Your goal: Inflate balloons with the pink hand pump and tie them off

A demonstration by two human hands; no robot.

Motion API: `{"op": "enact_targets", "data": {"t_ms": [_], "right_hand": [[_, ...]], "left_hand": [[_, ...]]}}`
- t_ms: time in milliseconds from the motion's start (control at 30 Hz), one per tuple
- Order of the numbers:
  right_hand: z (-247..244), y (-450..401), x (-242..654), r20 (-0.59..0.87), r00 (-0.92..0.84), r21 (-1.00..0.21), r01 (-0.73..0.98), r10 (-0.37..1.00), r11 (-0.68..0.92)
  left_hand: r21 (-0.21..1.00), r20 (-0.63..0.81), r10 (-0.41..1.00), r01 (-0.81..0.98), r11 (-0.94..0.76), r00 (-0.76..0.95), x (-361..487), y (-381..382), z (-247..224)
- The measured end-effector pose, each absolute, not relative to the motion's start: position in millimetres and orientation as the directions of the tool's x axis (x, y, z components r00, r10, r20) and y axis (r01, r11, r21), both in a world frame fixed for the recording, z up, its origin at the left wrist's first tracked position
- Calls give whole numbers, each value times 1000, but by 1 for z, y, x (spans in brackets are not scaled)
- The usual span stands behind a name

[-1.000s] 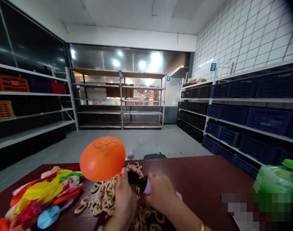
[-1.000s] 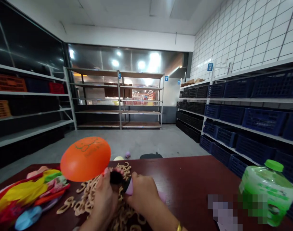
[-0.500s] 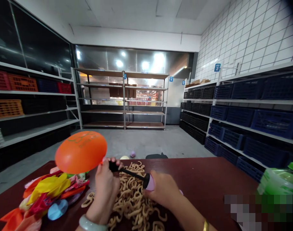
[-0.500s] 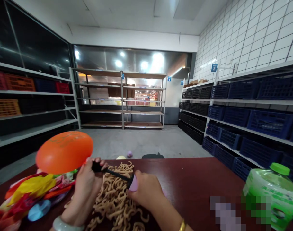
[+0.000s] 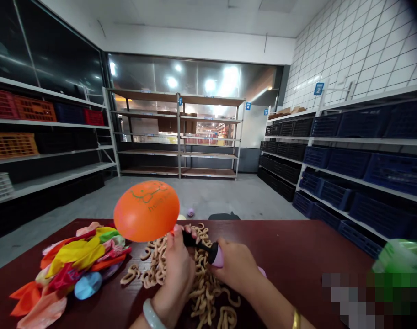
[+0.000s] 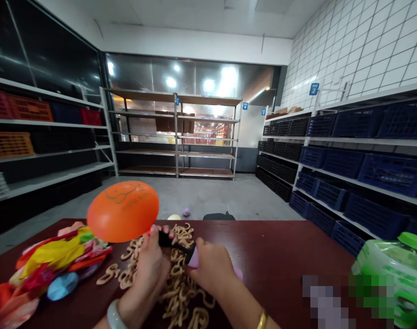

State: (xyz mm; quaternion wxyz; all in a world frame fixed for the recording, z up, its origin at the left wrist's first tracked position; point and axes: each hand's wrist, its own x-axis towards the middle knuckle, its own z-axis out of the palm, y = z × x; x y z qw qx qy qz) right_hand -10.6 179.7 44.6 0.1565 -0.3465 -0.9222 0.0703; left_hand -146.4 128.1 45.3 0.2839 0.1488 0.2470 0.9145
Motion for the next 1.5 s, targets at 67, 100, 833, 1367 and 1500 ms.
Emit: {"op": "enact_targets", "data": {"t_ms": [67,100,833,1367,1500], "right_hand": [[46,176,-12,238,-703,-241,626,671,741],[47,175,-12,235,-701,-241,629,674,739],[56,191,2,215,-721,-125,648,658,751],[55,177,-7,223,-699,-240,636,680,733],[55,186,-4,224,-716,-223,623,662,750]], "left_hand": [[560,105,624,-472,-681,-775,-129,129,41],[569,100,633,-478,-669,-767,-123,129,40],[532,198,457,-296,-793,-867,-201,121,59],[610,164,643,-435,-662,-748,-136,128,54],[582,234,568,-354,-732,-789,-181,120,69]]}}
